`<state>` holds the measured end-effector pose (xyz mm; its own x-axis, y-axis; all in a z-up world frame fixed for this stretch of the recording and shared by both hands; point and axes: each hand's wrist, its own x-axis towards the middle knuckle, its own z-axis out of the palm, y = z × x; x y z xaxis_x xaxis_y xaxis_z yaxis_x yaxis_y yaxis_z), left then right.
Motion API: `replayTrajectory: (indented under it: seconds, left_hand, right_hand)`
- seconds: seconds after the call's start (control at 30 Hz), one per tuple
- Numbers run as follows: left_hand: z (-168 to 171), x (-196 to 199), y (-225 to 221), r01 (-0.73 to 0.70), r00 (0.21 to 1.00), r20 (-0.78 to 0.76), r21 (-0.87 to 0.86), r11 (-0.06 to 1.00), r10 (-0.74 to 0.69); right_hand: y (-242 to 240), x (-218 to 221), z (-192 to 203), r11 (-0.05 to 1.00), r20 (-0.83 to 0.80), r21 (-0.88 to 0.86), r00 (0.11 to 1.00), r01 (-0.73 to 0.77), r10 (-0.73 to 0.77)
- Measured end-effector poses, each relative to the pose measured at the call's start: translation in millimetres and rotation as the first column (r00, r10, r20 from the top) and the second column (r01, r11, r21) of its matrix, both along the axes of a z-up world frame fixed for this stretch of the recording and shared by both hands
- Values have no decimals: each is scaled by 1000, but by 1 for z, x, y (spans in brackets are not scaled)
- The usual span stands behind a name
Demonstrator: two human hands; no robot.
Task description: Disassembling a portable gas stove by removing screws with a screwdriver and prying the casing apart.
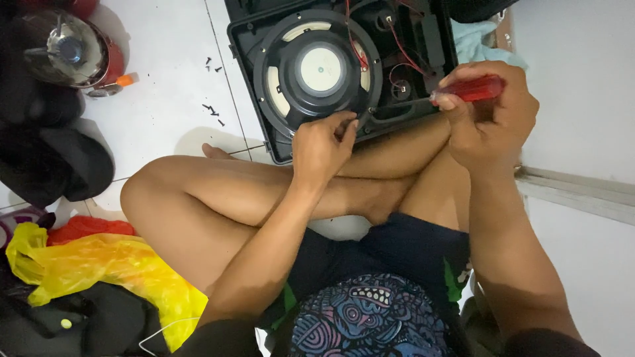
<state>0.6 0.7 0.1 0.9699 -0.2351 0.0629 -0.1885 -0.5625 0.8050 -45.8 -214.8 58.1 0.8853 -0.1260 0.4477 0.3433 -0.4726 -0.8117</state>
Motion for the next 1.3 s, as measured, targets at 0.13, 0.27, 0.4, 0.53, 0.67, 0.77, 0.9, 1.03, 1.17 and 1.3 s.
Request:
replayTrajectory:
  seconds: [0.13,0.27,0.4,0.53,0.67,0.77,0.9,1.03,1.17,1.3]
  left_hand:
    - [-2,-1,-1,-25,999,27,-12,1000,26]
    - [-1,0,0,-14,1000,-5,-1,1000,14]
    - [1,0,0,-2,1000,20,-4,1000,3]
    - [-2,-1,-2,-9,999,48,24,1000,8]
    - [6,-3,-1,23,997,73,-20,1000,-22]
    - [19,0,-2,79,987,148,-127,989,-60]
    - [36,9,-11,214,966,199,-267,940,-163]
    - [31,24,-30,296,933,284,-247,923,-223]
    - [21,36,-36,292,929,302,-243,925,-214]
    - [39,47,-22,442,883,272,-214,871,-382]
  right_hand:
    - [4,-2,3,998,-66,60,998,25,-21]
    - [5,2,2,999,-21,-36,1000,10,-11]
    - [6,1,3,999,-28,-42,999,23,-25]
    - [-6,4,4,993,-13,-114,1000,5,-6]
    - [-13,14,14,918,-14,-397,1000,-18,13]
    - [-13,30,17,762,-9,-647,1000,-12,8]
    - [2,47,30,764,87,-640,996,79,-29]
    - [22,58,32,800,197,-582,980,142,-31]
    - [31,63,29,714,279,-656,957,246,-74]
    - [23,49,69,630,-151,-755,983,-182,103]
